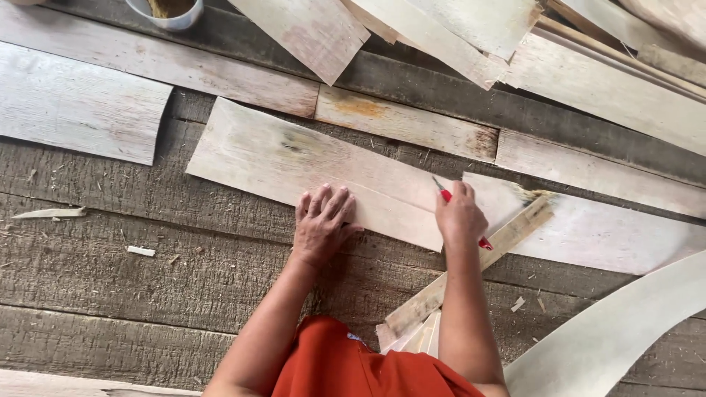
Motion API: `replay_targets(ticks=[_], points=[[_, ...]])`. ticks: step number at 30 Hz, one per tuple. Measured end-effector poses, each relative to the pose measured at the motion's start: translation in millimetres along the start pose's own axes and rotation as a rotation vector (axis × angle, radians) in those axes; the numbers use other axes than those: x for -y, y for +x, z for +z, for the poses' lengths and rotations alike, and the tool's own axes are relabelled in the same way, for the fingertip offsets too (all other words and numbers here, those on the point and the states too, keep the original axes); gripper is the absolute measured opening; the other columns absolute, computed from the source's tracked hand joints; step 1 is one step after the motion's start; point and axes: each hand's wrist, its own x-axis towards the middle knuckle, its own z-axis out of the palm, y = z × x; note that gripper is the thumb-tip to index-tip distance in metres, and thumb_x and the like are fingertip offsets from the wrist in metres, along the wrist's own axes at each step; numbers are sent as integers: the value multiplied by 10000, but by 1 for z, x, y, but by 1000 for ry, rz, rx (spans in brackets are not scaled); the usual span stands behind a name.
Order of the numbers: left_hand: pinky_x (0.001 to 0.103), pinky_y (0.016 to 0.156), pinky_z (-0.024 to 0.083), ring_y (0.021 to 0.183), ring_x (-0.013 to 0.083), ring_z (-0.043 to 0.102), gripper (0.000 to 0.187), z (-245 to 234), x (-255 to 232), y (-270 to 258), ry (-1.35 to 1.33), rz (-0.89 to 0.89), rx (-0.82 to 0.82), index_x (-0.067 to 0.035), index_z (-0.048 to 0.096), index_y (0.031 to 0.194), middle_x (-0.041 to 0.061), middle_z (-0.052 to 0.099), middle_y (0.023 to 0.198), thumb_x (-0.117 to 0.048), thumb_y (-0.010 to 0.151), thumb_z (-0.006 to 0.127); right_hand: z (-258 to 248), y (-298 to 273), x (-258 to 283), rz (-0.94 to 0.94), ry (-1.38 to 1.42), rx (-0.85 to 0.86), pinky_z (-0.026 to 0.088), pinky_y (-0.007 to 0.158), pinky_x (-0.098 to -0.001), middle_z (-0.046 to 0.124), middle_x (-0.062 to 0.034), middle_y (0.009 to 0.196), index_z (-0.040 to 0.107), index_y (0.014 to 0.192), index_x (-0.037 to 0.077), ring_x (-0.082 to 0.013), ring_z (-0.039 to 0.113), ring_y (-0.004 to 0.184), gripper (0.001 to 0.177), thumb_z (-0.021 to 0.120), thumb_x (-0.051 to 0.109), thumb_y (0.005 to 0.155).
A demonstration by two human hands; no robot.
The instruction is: The person uses a red utility knife and a wooden straightedge to cut thin wooden planks on a wooden floor. They align the straightedge, score the wood, and snap off sections, repeating the process on multiple planks.
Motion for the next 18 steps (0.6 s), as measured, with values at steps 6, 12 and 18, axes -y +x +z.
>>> replay_targets(ticks=[6,12,18], points=[[532,1108,361,1368,280,508,691,-4,-1,4,-12,-19,4,-285,629,1342,-33,597,1433,-750,835,574,64,21,-103,171,187,-140,532,858,-634,611,-67,1207,695,1219,169,-417,697,1023,467,626,523,923],[562,1174,297,1464,363,382,667,-17,-3,13,-145,-107,114,-253,622,1380,9,497,1554,-692,879,619,20,-41,-35,109,362,-85,528,940,-565,619,-124,1134,695,1263,102,-395,674,1068,512,721,395,844],[734,1157,48,1528,486,108,722,-45,10,23,-85,-375,310,-302,484,1528,90,272,1687,-674,917,582,51,-22,-41,71,461,-158,500,945,-561,608,-179,1082,689,1236,30,-435,654,1044,541,777,356,813]])
